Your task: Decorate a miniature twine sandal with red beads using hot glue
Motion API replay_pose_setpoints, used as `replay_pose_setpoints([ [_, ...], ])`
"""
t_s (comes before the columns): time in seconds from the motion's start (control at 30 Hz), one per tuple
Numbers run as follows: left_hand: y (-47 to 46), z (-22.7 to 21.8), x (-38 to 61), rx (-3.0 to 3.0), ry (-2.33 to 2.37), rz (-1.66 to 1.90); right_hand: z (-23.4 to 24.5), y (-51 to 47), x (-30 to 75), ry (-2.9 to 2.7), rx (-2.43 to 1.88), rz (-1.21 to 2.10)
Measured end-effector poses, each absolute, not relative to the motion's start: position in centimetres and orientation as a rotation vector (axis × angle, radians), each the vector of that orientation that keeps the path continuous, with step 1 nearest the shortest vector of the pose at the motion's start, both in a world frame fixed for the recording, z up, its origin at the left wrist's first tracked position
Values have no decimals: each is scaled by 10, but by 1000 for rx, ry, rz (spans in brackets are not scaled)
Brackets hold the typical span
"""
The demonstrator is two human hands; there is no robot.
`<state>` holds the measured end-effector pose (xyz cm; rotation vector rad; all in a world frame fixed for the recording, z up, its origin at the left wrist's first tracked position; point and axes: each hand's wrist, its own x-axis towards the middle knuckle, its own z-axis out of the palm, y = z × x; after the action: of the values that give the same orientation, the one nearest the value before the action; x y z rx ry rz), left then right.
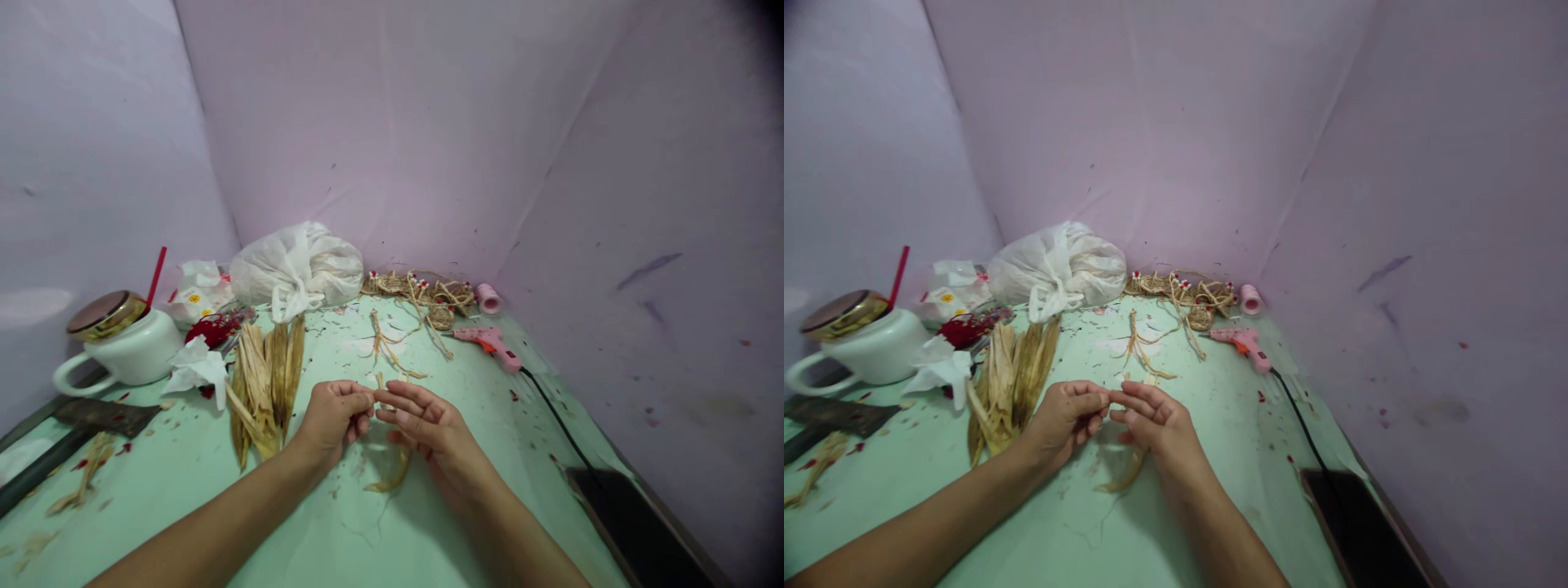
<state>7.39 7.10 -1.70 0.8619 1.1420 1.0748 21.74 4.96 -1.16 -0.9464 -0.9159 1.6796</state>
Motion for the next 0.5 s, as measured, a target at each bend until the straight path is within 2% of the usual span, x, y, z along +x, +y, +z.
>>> replay_pose_setpoints([
  [0.2, 71, -15, 73, 718, 1035, 1027, -13, 48, 213, -990, -935, 1558],
  [0.4, 72, -16, 71, 608, 910, 931, -12, 50, 218, -744, -797, 1800],
  [0.5, 73, -16, 70, 606, 879, 917, -9, 53, 224, -660, -781, 1820],
])
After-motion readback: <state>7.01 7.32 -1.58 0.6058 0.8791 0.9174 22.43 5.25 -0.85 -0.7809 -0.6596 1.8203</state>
